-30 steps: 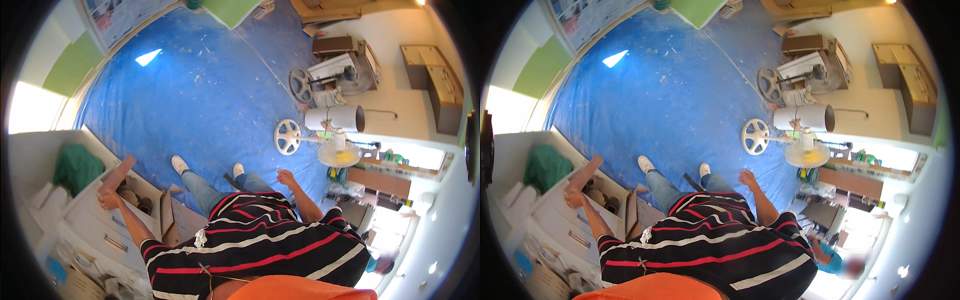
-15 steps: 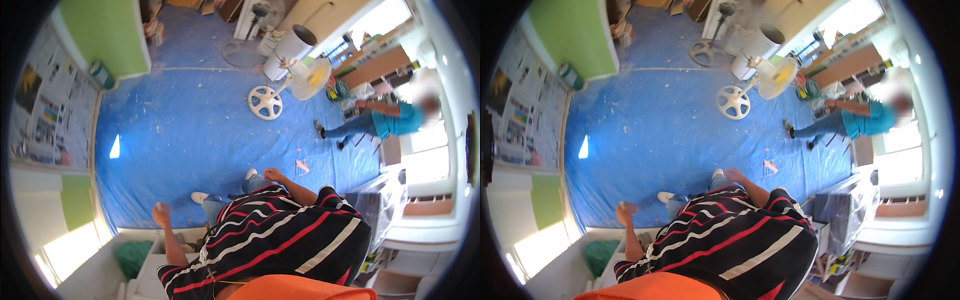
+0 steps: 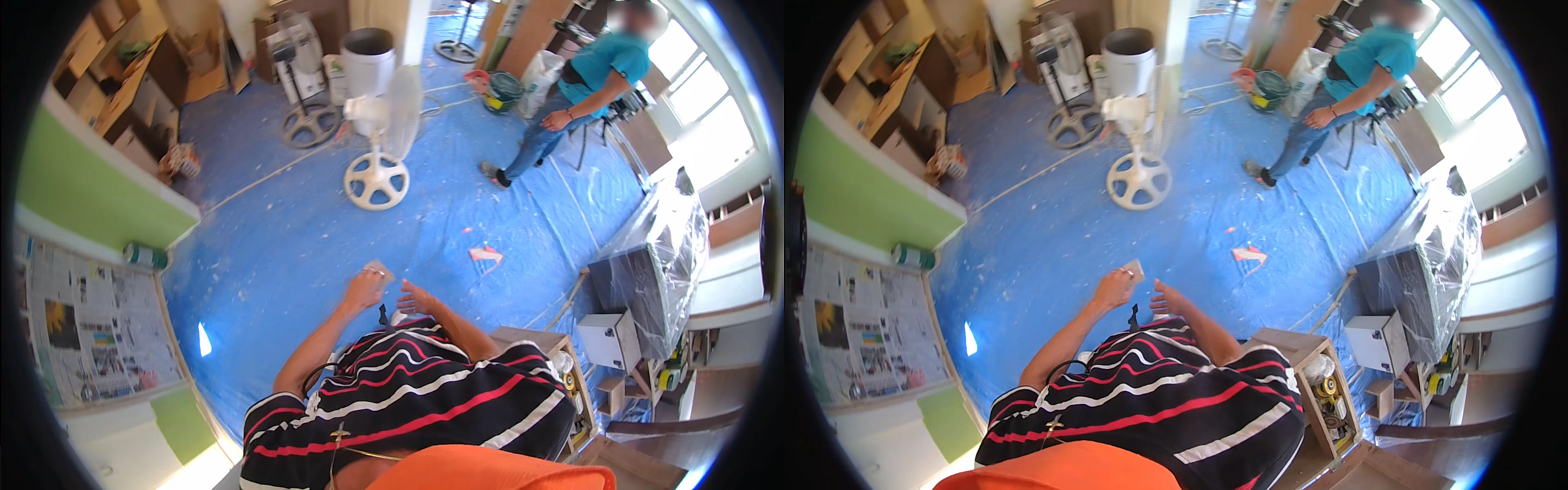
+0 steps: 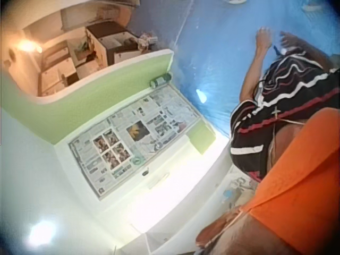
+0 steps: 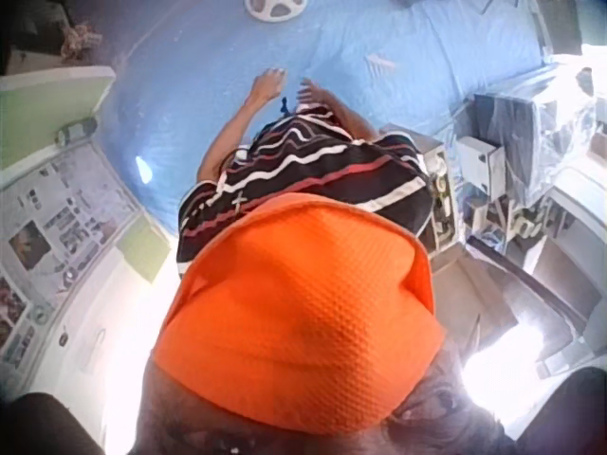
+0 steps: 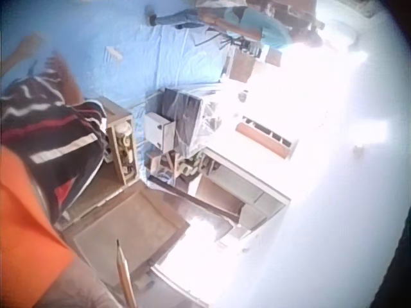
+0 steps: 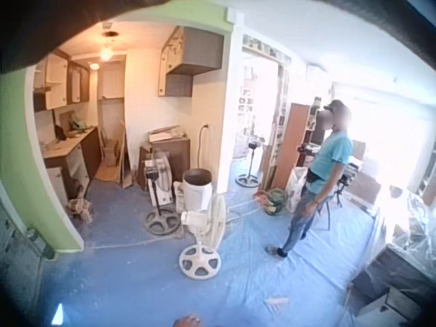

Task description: The person measures and marks a large sheet of laminate on a workbench using a tape measure and pencil. They then use a utility knife to score and cut the laminate along the marked line, separating a strip from the main sheet.

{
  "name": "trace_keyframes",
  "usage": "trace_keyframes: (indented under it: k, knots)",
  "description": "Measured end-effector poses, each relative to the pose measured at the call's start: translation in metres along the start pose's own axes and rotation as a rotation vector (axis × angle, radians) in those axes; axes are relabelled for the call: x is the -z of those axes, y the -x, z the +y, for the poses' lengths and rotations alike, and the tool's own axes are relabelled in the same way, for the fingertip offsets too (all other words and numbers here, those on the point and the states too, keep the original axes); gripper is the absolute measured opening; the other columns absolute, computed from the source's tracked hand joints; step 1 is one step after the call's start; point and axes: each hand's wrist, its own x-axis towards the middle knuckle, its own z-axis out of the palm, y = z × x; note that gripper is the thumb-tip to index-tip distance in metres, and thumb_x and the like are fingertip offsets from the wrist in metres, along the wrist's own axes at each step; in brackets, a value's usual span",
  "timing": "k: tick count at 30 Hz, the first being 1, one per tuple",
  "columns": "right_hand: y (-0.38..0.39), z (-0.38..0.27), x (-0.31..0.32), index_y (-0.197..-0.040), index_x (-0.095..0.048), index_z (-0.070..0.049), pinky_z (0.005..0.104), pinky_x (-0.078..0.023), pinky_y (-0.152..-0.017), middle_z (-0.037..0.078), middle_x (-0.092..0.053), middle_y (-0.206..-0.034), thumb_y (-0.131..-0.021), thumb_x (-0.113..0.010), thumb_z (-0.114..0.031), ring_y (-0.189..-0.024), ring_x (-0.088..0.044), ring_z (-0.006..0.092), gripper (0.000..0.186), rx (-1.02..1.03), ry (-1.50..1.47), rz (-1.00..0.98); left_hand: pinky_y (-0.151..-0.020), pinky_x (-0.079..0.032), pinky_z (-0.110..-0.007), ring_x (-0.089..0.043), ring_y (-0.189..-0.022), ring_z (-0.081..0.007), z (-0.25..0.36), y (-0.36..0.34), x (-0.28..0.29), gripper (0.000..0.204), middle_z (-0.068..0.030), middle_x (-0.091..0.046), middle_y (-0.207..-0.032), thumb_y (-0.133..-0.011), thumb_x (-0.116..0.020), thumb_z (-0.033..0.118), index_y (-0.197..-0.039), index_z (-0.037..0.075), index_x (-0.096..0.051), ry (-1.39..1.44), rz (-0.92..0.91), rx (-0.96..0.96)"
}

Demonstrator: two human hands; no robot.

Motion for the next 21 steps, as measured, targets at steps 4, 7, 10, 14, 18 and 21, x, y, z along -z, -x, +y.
trace_keyframes:
  k: [4, 7, 10, 14, 18, 21]
  knots:
    - [0.04, -0.057, 0.049, -0.145, -0.038, -0.009, 0.0529, -0.044, -0.104, 0.018, -0.054, -0.13, -0.088, -0.051, -0.07, -0.124, -0.052, 0.0355, 0.084, 0.178, -0.6, -0.084, -0.083, -0.054, -0.048, -0.064, -0.099, -0.0393, 0.097, -0.095, -0.027, 0.033, -0.0208, -0.063, -0.108, -0.081, -0.064, 0.018, -0.109, 0.001, -0.06, 0.037, -0.122, -0.301]
    - [0.053, -0.08, 0.098, -0.146, -0.034, -0.008, 0.05, -0.039, -0.109, 0.018, -0.052, -0.133, -0.09, -0.048, -0.065, -0.128, -0.049, 0.0325, 0.081, 0.452, -0.789, 0.003, -0.084, -0.054, -0.048, -0.064, -0.099, -0.0385, 0.131, -0.134, -0.036, 0.033, -0.0209, -0.064, -0.106, -0.083, -0.063, 0.019, -0.111, 0.001, -0.06, 0.161, -0.227, -0.38]
    - [0.054, -0.087, 0.151, -0.148, -0.025, -0.005, 0.057, -0.042, -0.103, 0.023, -0.043, -0.134, -0.089, -0.053, -0.055, -0.123, -0.049, 0.0406, 0.082, 0.489, -0.954, -0.019, -0.085, -0.052, -0.047, -0.065, -0.099, -0.0378, 0.134, -0.193, -0.037, 0.035, -0.021, -0.066, -0.104, -0.088, -0.063, 0.023, -0.115, 0.002, -0.059, 0.256, -0.485, -0.503]
    - [0.043, -0.092, 0.231, -0.145, -0.027, -0.007, 0.0619, -0.048, -0.092, 0.023, -0.041, -0.127, -0.086, -0.061, -0.052, -0.111, -0.053, 0.0436, 0.082, 0.398, -0.993, 0.185, -0.086, -0.051, -0.045, -0.066, -0.098, -0.0363, 0.12, -0.285, -0.034, 0.042, -0.0192, -0.069, -0.103, -0.092, -0.064, 0.03, -0.125, 0.005, -0.058, 0.29, -0.893, -0.565]
    - [0.043, -0.075, 0.303, -0.124, -0.048, -0.01, 0.0582, -0.054, -0.076, 0.017, -0.055, -0.103, -0.085, -0.063, -0.051, -0.09, -0.061, 0.0384, 0.059, 0.231, -0.596, 0.293, -0.084, -0.052, -0.043, -0.067, -0.096, -0.0335, 0.113, -0.4, -0.027, 0.048, -0.0159, -0.07, -0.103, -0.093, -0.061, 0.033, -0.135, 0.009, -0.055, 0.295, -0.917, -0.566]
    - [0.072, -0.061, 0.33, -0.118, -0.052, -0.011, 0.0555, -0.055, -0.07, 0.015, -0.058, -0.096, -0.084, -0.064, -0.052, -0.083, -0.063, 0.0362, 0.054, 0.141, -0.134, 0.369, -0.085, -0.052, -0.043, -0.067, -0.097, -0.0334, 0.122, -0.526, -0.003, 0.05, -0.0157, -0.07, -0.105, -0.094, -0.059, 0.035, -0.138, 0.011, -0.054, 0.281, -0.688, -0.486]
